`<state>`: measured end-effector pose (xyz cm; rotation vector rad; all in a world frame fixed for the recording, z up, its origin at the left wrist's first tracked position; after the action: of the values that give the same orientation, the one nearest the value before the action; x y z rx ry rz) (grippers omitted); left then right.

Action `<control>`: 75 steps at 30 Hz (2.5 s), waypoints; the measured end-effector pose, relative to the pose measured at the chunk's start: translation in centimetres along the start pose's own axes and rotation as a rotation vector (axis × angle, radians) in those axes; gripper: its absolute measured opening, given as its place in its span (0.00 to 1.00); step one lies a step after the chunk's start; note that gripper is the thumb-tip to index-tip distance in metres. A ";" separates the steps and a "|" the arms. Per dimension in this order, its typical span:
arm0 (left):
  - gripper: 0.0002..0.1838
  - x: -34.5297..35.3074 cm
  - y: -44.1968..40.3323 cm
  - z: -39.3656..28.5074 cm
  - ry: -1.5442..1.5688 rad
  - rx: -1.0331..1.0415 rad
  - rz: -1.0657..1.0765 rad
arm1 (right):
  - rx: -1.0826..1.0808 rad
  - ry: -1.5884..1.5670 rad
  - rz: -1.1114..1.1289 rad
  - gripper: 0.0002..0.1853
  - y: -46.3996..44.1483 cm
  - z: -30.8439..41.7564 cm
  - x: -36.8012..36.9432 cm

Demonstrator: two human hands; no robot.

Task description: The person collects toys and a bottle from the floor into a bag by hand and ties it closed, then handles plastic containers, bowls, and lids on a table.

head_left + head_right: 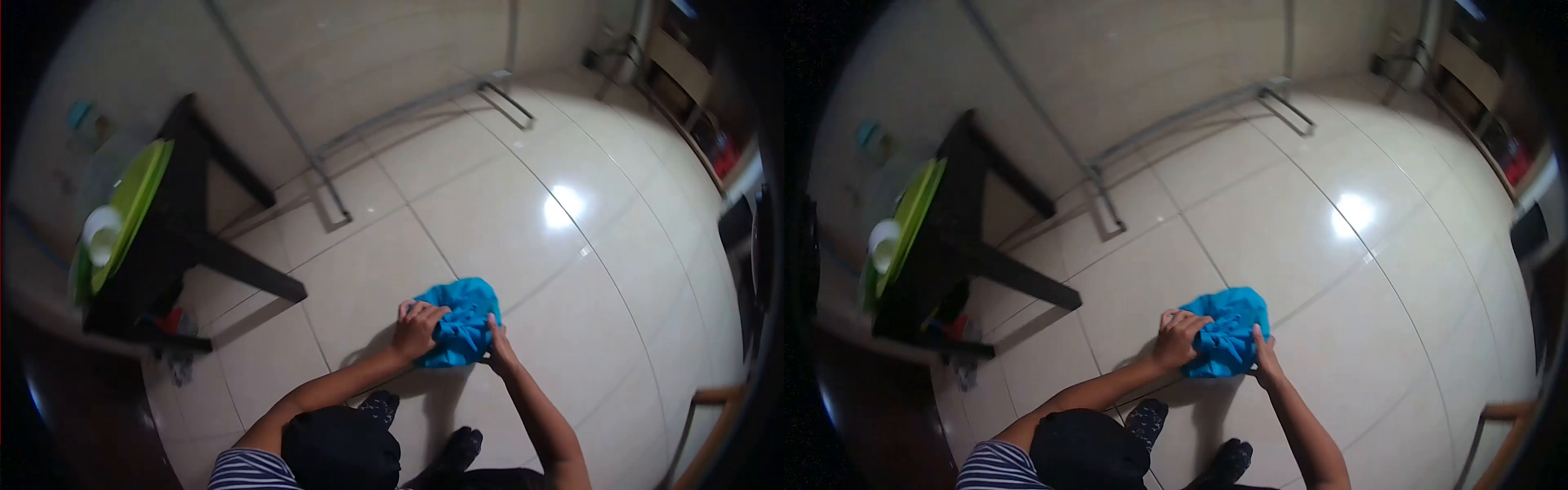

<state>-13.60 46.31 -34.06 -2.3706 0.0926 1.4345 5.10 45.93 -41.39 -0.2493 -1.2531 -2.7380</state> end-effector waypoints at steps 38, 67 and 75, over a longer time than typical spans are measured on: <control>0.41 -17.6 2.5 -1.4 0.183 -0.468 -0.234 | -0.535 0.560 0.362 0.41 14.8 12.6 17.7; 0.39 -79.5 34.4 -1.8 -0.167 -1.307 -0.369 | -0.462 0.873 0.416 0.31 51.1 21.2 58.3; 0.42 -79.2 35.2 4.2 0.013 -1.525 -0.342 | -0.035 0.691 0.413 0.25 47.2 21.6 62.4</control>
<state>-63.70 4.57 23.13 -3.0658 -1.9066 1.4691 -45.56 29.17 19.82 0.3693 -0.8413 -2.1882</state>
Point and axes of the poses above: each hand's wrist, its own y-axis away from the middle knuckle, its own x-axis out of the palm, z = x × y, the point moved 4 cm from there along -y, towards the middle knuckle, and after that the axes turned 4 degrees about -z, right-handed, at the moved point
